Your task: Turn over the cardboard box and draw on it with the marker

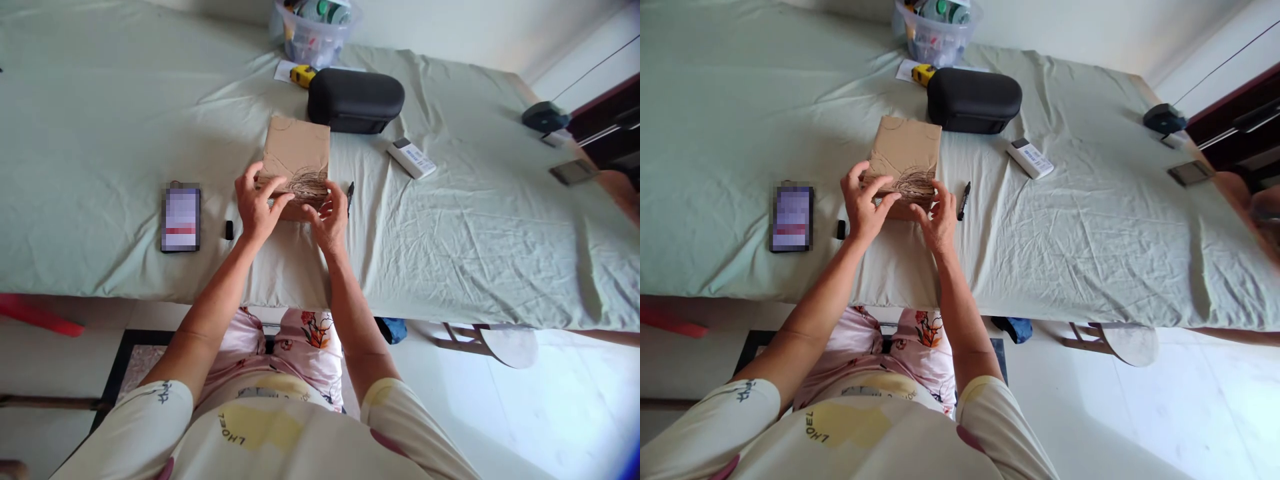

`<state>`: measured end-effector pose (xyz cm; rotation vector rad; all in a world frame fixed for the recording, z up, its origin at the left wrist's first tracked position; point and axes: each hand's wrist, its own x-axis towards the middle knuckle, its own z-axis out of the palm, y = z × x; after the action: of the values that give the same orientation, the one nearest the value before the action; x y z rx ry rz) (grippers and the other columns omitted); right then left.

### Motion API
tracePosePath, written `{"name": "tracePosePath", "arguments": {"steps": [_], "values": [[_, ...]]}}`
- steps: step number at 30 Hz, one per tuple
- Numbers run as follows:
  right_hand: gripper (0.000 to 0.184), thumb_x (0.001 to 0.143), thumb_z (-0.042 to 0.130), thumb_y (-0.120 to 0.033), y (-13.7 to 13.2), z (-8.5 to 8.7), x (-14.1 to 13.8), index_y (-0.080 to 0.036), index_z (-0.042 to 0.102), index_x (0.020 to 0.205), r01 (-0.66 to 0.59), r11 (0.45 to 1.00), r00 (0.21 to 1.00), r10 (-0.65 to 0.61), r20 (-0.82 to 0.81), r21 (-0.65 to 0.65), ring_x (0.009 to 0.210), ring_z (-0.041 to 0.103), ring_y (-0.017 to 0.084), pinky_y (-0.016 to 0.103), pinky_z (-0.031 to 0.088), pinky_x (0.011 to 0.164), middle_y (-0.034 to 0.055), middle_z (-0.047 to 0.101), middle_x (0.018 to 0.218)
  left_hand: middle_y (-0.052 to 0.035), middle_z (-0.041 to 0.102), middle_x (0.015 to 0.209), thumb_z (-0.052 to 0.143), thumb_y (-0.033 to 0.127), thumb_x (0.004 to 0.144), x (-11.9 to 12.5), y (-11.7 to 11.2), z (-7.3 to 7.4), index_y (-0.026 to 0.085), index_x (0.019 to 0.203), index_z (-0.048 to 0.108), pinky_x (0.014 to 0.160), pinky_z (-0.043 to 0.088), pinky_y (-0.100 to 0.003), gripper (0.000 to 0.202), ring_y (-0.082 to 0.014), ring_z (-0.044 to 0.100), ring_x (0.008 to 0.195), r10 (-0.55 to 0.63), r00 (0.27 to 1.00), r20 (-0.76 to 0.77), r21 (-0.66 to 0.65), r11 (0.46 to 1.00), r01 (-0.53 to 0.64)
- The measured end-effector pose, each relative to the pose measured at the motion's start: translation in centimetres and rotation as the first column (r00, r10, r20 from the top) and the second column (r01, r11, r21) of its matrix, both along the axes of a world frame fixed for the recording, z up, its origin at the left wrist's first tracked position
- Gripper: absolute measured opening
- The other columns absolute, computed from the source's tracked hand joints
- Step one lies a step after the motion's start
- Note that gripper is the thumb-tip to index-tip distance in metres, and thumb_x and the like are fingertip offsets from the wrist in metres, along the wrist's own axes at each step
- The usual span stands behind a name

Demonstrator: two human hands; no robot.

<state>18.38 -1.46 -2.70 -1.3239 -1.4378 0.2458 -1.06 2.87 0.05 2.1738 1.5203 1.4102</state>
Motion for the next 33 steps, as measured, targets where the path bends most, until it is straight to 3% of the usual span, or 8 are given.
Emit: {"name": "tracePosePath", "arguments": {"steps": [6, 12, 17, 22, 25, 27, 30, 33], "values": [[0.058, 0.095, 0.070, -0.066, 2.0, -0.4, 0.2, -0.029, 0.061, 0.140, -0.007, 1.000, 0.998, 0.007, -0.069, 0.005, 0.086, 0.057, 0.016, 0.034, 0.057, 0.079, 0.0030, 0.062, 0.106, -0.0140, 0.056, 0.156, 0.067, 0.069, 0.095, 0.4, 0.2, -0.2, 0.026, 0.113, 0.077, 0.128, 0.038, -0.054, 0.047, -0.0367, 0.049, 0.151, 0.038, 0.999, 0.037, -0.024, 0.999, -0.037], [0.043, 0.102, 0.063, -0.056, 2.6, -0.8, -0.5, -0.031, 0.062, 0.138, 0.101, 0.995, 0.995, -0.101, -0.007, 0.015, 0.086, 0.059, 0.016, 0.038, 0.057, 0.087, 0.0022, 0.061, 0.103, -0.0144, 0.057, 0.156, 0.064, 0.070, 0.096, 1.0, 0.5, -0.7, 0.026, 0.109, 0.078, 0.130, 0.037, -0.056, 0.048, -0.0377, 0.048, 0.152, 0.066, 0.994, 0.083, -0.050, 0.997, -0.062], [0.043, 0.105, 0.057, -0.056, 2.6, -1.1, -0.6, -0.029, 0.061, 0.139, 0.108, 0.993, 0.993, -0.110, 0.048, 0.039, 0.088, 0.061, 0.017, 0.037, 0.059, 0.086, 0.0040, 0.063, 0.104, -0.0135, 0.057, 0.156, 0.065, 0.071, 0.095, 0.9, 0.6, -1.0, 0.027, 0.113, 0.078, 0.129, 0.039, -0.056, 0.049, -0.0368, 0.049, 0.152, 0.070, 0.994, 0.086, -0.030, 0.997, -0.067], [0.039, 0.108, 0.052, -0.053, 2.6, -0.8, -1.1, -0.029, 0.064, 0.137, 0.145, 0.989, 0.989, -0.145, 0.012, 0.013, 0.099, 0.065, 0.021, 0.043, 0.060, 0.095, 0.0074, 0.066, 0.114, -0.0136, 0.055, 0.158, 0.068, 0.068, 0.095, 0.9, 0.6, -0.9, 0.027, 0.115, 0.078, 0.130, 0.037, -0.057, 0.046, -0.0374, 0.046, 0.155, 0.055, 0.994, 0.094, -0.049, 0.998, -0.050], [0.047, 0.111, 0.042, -0.055, 2.2, -0.5, 0.0, -0.030, 0.060, 0.145, 0.086, 0.996, 0.996, -0.086, 0.002, -0.008, 0.099, 0.067, 0.019, 0.040, 0.060, 0.095, 0.0065, 0.066, 0.110, -0.0142, 0.055, 0.158, 0.068, 0.068, 0.095, 0.7, 0.4, -1.0, 0.027, 0.117, 0.078, 0.131, 0.035, -0.057, 0.047, -0.0376, 0.047, 0.154, 0.048, 0.994, 0.097, -0.041, 0.998, -0.045], [0.051, 0.113, 0.032, -0.053, 1.9, -0.4, 1.7, -0.030, 0.056, 0.150, 0.123, 0.992, 0.992, -0.123, -0.005, -0.004, 0.101, 0.068, 0.019, 0.039, 0.059, 0.097, 0.0054, 0.066, 0.106, -0.0145, 0.055, 0.159, 0.066, 0.068, 0.096, 0.5, 0.3, -1.1, 0.028, 0.120, 0.078, 0.130, 0.036, -0.057, 0.048, -0.0375, 0.049, 0.152, 0.038, 0.995, 0.095, -0.031, 0.999, -0.035], [0.040, 0.108, 0.046, -0.043, 1.6, -0.5, 4.4, -0.025, 0.069, 0.136, 0.380, 0.924, 0.925, -0.377, 0.059, -0.054, 0.111, 0.065, 0.024, 0.050, 0.054, 0.107, 0.0086, 0.066, 0.111, -0.0142, 0.054, 0.161, 0.062, 0.069, 0.098, 0.2, 0.2, -1.3, 0.029, 0.124, 0.077, 0.129, 0.037, -0.057, 0.050, -0.0369, 0.050, 0.151, 0.020, 0.996, 0.089, -0.029, 0.999, -0.018], [0.027, 0.095, 0.064, -0.029, 1.3, -0.7, 5.5, -0.022, 0.079, 0.116, 0.513, 0.816, 0.857, -0.468, 0.215, -0.267, 0.115, 0.060, 0.028, 0.057, 0.048, 0.110, 0.0127, 0.067, 0.116, -0.0145, 0.055, 0.160, 0.059, 0.071, 0.099, 0.0, 0.2, -1.4, 0.029, 0.125, 0.076, 0.128, 0.039, -0.055, 0.053, -0.0360, 0.051, 0.151, 0.022, 0.996, 0.083, -0.019, 1.000, -0.020]]}}
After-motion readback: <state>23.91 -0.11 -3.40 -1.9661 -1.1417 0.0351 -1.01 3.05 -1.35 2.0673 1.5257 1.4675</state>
